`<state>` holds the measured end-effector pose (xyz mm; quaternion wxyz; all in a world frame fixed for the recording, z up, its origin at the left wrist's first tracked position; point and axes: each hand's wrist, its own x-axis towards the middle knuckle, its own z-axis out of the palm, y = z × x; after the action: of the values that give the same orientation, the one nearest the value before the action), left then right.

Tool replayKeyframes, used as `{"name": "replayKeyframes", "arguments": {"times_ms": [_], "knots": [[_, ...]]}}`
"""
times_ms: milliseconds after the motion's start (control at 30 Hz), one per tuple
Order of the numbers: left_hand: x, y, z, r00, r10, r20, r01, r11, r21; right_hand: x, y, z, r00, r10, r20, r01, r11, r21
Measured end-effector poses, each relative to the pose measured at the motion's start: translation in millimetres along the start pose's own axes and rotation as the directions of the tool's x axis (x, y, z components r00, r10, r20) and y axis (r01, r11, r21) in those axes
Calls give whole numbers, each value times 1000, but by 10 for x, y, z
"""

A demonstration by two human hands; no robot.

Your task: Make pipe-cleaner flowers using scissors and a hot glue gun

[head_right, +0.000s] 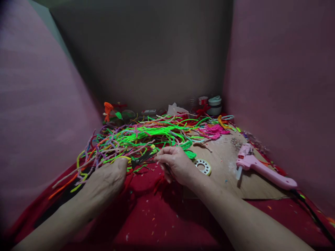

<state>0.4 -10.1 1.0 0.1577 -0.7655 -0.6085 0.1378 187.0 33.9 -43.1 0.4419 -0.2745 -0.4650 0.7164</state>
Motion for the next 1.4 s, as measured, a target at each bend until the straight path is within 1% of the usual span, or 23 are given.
{"name": "replayKeyframes", "arguments": {"times_ms": [67,167,300,433,633,767,833,933,1067,1167,1233,1333,1400], "knots": [[-10,2,-10,1000,10,3,-10,1000,4,1,5,2,1000,1,8,-1,1000,-26],[-22,2,-20,999,27,-19,-27,999,32,-1,0,10,1000,3,-1,-3,999,-46],[-20,9,-43,1000,7,-26,-4,995,97,-13,-13,19,999,19,-25,-21,998,-64],[-6,3,-53,1000,7,-18,-5,993,118,-20,-15,19,1000,22,-18,-23,998,-52],[-4,-17,-15,996,73,-55,-63,984,164,-8,-13,4,999,48,-25,-48,998,-27],[6,-23,18,997,76,-34,-70,985,161,2,-8,-14,998,65,-20,-65,998,-1],[18,-39,43,997,64,-40,-58,987,152,9,-10,-17,997,67,-25,-67,998,-10],[34,-75,72,997,64,-41,-59,992,115,23,-14,-19,995,64,-71,-67,997,-49],[31,-93,84,998,68,-8,-68,995,76,38,11,-28,992,-11,-128,-6,991,-134],[22,-77,116,998,40,-55,-33,993,117,33,37,-15,984,-67,-162,32,977,-213],[21,-66,148,995,29,-97,-15,989,146,24,41,7,977,-87,-193,32,962,-271],[27,-53,182,992,30,-125,-10,987,159,14,31,36,969,-94,-230,14,944,-329],[34,-47,187,991,37,-126,-18,989,149,14,20,42,969,-81,-233,-6,937,-349]]}}
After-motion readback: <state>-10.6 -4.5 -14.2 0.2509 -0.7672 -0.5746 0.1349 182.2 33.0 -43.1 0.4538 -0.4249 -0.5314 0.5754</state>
